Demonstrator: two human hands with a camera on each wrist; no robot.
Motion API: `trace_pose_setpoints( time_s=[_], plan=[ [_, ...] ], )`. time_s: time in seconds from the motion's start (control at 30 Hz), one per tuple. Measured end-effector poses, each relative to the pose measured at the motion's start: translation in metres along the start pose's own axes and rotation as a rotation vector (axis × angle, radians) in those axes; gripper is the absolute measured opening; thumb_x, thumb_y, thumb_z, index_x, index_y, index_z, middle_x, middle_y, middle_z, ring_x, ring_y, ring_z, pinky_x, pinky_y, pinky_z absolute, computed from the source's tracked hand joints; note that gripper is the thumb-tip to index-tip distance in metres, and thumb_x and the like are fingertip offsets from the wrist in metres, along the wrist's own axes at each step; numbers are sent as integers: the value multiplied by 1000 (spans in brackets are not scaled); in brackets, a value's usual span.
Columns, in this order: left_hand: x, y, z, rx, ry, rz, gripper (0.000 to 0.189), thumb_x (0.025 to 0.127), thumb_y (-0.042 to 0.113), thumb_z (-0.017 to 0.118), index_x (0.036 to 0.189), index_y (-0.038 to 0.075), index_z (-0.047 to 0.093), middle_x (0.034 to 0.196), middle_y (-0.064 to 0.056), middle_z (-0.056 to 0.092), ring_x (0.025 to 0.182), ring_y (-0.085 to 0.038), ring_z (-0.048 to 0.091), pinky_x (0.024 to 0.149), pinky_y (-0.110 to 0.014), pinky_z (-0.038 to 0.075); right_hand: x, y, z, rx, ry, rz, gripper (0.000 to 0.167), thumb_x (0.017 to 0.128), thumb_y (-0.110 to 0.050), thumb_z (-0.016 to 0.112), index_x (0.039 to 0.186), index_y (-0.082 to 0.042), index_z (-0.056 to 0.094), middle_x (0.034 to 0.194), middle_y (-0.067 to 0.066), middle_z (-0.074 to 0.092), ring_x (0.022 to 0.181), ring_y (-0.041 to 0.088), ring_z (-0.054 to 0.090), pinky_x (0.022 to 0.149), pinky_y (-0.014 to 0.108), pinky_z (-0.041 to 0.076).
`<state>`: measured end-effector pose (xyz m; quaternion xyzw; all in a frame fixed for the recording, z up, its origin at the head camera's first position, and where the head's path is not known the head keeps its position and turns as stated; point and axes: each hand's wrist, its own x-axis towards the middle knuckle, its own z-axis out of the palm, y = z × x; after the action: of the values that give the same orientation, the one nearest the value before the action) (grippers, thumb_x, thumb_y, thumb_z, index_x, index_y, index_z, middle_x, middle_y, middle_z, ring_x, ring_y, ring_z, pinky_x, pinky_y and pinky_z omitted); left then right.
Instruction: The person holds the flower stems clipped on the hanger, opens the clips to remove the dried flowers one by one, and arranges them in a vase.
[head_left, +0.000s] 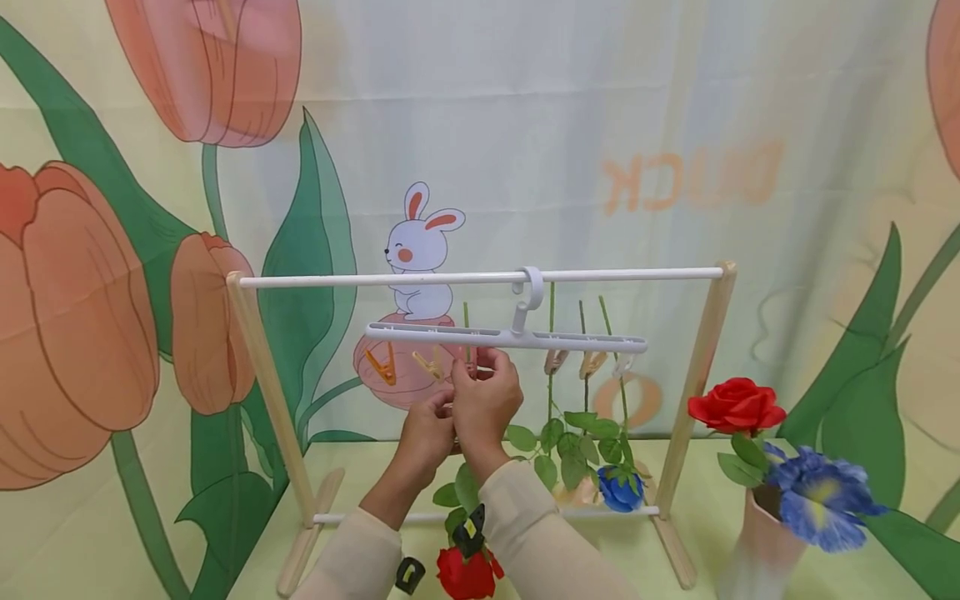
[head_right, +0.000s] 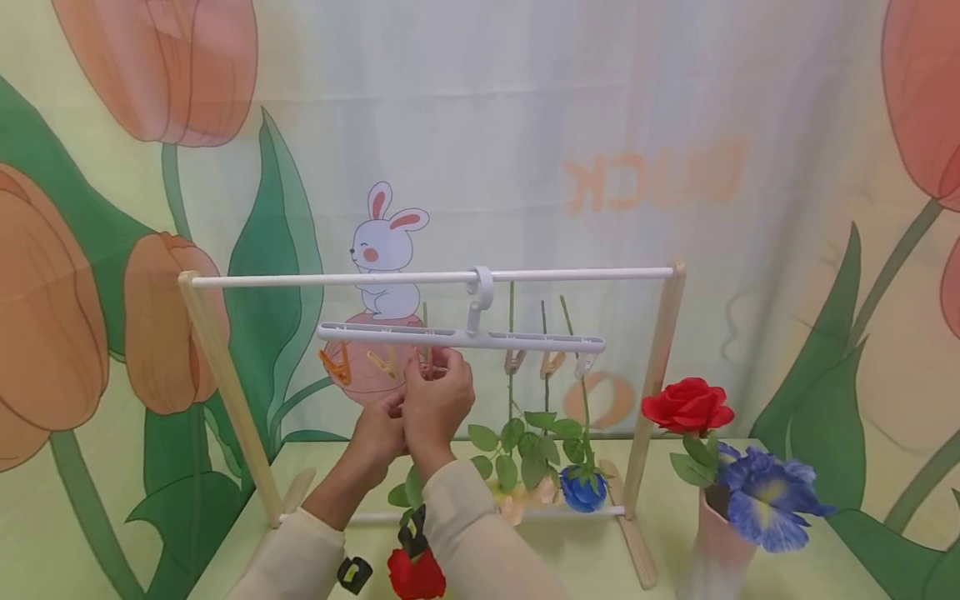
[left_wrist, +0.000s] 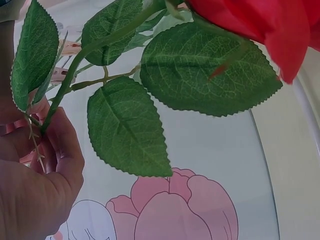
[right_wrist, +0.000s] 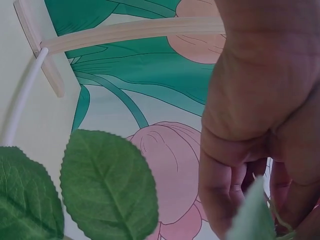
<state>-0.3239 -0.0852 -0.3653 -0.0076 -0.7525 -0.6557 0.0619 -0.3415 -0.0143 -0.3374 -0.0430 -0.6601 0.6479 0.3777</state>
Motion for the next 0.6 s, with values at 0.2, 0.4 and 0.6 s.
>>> trace_pose_setpoints(
  time_s=[0.2, 0.4, 0.6],
  plan=[
    [1, -1, 0, 7, -1, 2, 35, 98, 2, 59, 133, 5, 65, 101, -16, 72, 73, -14, 70, 68, -36, 64, 0, 3, 1, -6, 10, -16, 24, 86, -21, 81, 103, -6, 74, 93, 7, 73, 80, 24, 72, 70, 39, 59],
    [2, -2, 1, 12, -4, -2, 36, 98, 2, 59, 133, 5, 64, 103, -16, 72, 75, -14, 70, 69, -37, 64, 1, 4, 1, -10, 19, -32, 22, 86, -22, 81, 101, -7, 74, 92, 7, 73, 79, 23, 73, 69, 38, 59],
    [1, -2, 1, 20, -5, -5, 37, 98, 3, 61, 135, 6, 64, 105, -18, 71, 77, -16, 72, 71, -39, 64, 0, 4, 0, -9, 10, -28, 21, 86, -21, 80, 102, -9, 74, 92, 5, 73, 79, 21, 72, 69, 35, 58]
  ],
)
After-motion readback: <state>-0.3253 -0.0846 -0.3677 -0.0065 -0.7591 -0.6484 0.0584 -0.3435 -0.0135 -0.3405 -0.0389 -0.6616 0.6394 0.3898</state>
